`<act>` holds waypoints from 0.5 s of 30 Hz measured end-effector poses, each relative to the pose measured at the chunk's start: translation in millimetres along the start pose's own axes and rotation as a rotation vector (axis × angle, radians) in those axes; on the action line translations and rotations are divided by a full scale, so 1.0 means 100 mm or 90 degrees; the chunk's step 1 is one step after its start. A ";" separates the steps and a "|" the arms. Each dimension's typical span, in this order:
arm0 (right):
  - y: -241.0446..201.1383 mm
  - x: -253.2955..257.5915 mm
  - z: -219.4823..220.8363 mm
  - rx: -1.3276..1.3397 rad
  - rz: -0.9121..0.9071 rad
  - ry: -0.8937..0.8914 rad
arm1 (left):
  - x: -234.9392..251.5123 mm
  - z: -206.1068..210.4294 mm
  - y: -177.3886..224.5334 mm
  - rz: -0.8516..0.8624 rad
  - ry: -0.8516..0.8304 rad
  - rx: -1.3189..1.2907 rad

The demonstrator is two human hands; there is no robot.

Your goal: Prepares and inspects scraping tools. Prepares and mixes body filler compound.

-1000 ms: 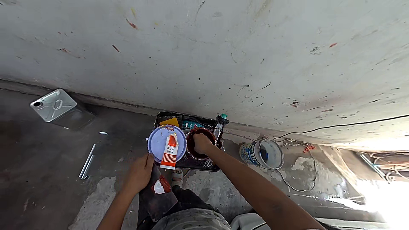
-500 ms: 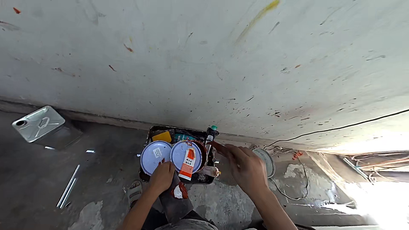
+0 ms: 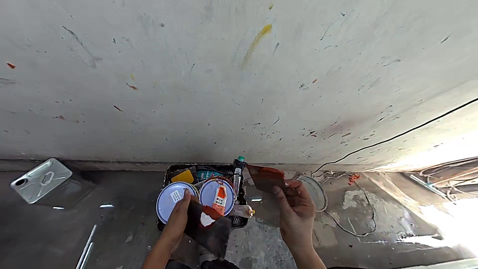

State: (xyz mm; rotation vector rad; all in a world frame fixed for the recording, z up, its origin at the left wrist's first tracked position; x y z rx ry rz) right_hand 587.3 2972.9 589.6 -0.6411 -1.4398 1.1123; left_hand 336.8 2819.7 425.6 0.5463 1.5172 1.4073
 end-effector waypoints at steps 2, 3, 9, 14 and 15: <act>-0.01 0.02 0.11 0.037 0.013 -0.051 | -0.16 0.05 0.55 0.163 -0.048 -0.116; -0.03 0.03 0.18 0.059 0.012 -0.080 | -0.24 0.08 0.80 0.248 -0.062 -0.136; -0.45 0.18 0.64 0.128 -0.136 -0.247 | -0.57 -0.01 1.61 0.661 0.217 0.095; -0.75 0.29 0.91 -0.230 -0.440 -0.417 | -0.82 -0.15 1.92 0.850 0.315 0.276; -0.80 0.31 0.96 -0.334 -0.493 -0.416 | -0.85 -0.16 1.94 0.883 0.306 0.294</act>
Point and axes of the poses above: each hand's wrist, its own x-axis towards the middle knuckle, its own z-axis out of the palm, y = z × x, the point moved 6 cm from there along x, towards the middle knuckle
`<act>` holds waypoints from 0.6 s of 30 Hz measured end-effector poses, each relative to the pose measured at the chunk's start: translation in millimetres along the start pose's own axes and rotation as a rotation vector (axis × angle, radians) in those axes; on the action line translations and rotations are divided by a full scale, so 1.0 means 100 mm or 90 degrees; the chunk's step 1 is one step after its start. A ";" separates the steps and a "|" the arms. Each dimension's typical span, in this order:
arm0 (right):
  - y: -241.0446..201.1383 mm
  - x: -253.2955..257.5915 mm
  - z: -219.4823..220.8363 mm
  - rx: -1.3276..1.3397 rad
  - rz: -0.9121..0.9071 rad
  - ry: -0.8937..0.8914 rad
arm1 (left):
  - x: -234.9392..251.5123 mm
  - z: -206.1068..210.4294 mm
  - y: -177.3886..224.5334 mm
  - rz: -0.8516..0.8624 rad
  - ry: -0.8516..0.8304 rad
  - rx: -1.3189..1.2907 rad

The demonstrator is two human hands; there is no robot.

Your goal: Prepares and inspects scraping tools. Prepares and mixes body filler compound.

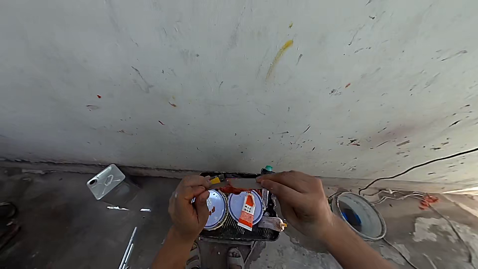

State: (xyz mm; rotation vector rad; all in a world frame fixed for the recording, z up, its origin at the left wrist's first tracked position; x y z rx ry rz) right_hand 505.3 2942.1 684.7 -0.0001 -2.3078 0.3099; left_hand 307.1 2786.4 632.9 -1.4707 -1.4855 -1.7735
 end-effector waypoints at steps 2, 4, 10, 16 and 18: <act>-0.03 0.14 -0.01 -0.186 -0.012 -0.044 | 0.00 -0.03 0.04 0.057 -0.010 -0.018; 0.02 0.19 -0.06 -0.266 0.020 -0.020 | -0.02 -0.05 0.09 0.069 -0.009 -0.063; 0.17 -0.16 -0.05 0.162 0.237 0.315 | -0.19 -0.07 0.09 -0.207 0.146 -0.093; 0.23 -0.48 0.72 0.497 0.483 0.432 | -0.38 0.03 0.12 -0.370 0.175 -0.131; 0.23 -0.54 0.90 0.481 0.518 0.430 | -0.36 0.07 0.18 -0.373 0.138 -0.115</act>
Point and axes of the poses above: each hand's wrist, its own x-axis towards the middle knuckle, its own z-axis out of the palm, y = z × x, the point moved 6 cm from there along x, towards the middle knuckle
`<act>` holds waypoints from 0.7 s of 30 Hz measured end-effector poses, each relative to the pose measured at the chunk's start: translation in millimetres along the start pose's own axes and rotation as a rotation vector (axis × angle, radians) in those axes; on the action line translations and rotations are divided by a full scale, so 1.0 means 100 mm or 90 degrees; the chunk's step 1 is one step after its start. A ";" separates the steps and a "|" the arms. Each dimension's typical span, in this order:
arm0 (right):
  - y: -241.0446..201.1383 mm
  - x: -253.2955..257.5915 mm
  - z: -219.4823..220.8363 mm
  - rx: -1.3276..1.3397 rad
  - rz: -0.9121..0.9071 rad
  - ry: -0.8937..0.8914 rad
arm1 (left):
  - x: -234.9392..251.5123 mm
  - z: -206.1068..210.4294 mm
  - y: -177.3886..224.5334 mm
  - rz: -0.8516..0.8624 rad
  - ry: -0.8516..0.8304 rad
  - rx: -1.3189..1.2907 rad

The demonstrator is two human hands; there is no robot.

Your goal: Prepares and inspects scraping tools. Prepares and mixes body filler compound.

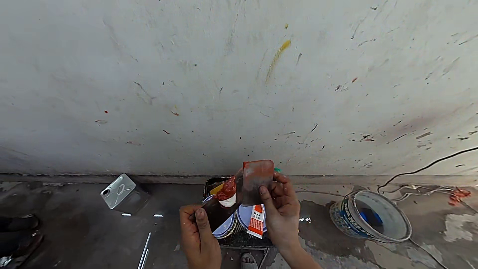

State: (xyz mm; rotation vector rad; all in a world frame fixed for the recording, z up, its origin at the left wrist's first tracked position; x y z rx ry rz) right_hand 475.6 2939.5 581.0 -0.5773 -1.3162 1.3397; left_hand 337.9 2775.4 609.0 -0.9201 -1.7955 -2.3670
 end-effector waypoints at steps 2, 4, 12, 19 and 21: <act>0.06 -0.06 0.08 -0.018 0.002 -0.018 | 0.00 0.03 0.04 0.015 -0.039 0.054; 0.07 -0.11 0.19 0.011 0.062 -0.062 | -0.03 0.06 0.04 0.033 -0.100 0.130; -0.19 0.26 0.11 0.105 0.094 -0.104 | 0.02 -0.16 -0.21 -0.010 -0.270 0.300; -0.43 0.31 0.35 -0.122 -0.208 -0.491 | 0.49 -0.30 -0.03 0.105 -0.125 0.224; -0.58 0.40 0.41 -0.342 -0.373 -0.599 | 0.55 -0.35 0.02 0.163 -0.137 0.231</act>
Point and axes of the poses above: each hand's wrist, its own x-axis towards the middle knuckle, its own z-axis out of the palm, y = z × x, the point moved 6 cm from there along x, towards the middle knuckle
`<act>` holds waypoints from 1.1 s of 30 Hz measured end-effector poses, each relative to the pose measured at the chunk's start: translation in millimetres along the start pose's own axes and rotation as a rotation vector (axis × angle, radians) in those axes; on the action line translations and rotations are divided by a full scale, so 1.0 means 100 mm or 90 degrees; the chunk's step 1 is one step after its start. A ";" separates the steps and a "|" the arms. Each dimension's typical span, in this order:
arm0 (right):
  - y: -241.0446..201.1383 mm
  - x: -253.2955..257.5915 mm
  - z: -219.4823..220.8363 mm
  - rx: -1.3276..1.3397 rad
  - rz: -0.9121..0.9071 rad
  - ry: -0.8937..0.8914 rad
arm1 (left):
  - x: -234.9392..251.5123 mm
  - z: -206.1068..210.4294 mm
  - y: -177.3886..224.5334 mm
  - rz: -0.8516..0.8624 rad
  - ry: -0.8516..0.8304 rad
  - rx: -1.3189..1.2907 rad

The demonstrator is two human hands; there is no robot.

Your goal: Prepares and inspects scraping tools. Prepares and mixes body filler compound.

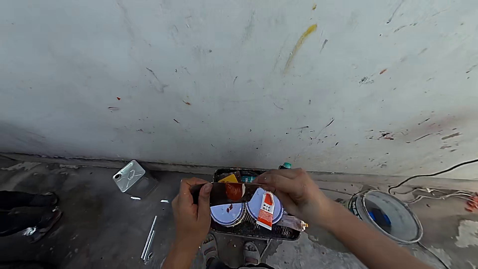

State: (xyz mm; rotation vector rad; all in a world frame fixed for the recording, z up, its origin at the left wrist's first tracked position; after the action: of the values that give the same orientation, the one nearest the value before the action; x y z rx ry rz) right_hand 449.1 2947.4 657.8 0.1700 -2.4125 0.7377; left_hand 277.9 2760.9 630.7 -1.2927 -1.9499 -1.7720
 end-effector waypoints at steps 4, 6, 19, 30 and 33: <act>0.03 0.25 -0.27 -0.264 0.003 -0.064 | 0.01 -0.09 -0.13 -0.002 0.032 -0.113; 0.17 0.30 -0.38 -0.104 0.159 -0.026 | 0.00 -0.12 -0.26 -0.034 0.056 -0.180; 0.33 0.32 0.62 0.508 0.724 -0.388 | 0.10 -0.04 -0.20 0.163 -0.065 -0.013; 0.84 0.38 0.54 0.040 0.554 0.146 | -0.21 -0.10 -0.49 -0.073 0.091 -0.171; 0.62 0.09 0.60 0.186 0.524 0.386 | -0.28 -0.13 -0.60 -0.202 0.133 -0.239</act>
State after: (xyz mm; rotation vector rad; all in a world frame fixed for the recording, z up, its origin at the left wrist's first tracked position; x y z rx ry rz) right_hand 392.8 2967.4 594.2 -0.8584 -1.7235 1.2708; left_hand 246.9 2743.5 573.2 -0.8704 -1.8446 -2.4091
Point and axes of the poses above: each hand's wrist, its own x-axis towards the middle knuckle, its own z-axis out of the palm, y = z × x, the point moved 6 cm from there along x, towards the middle knuckle
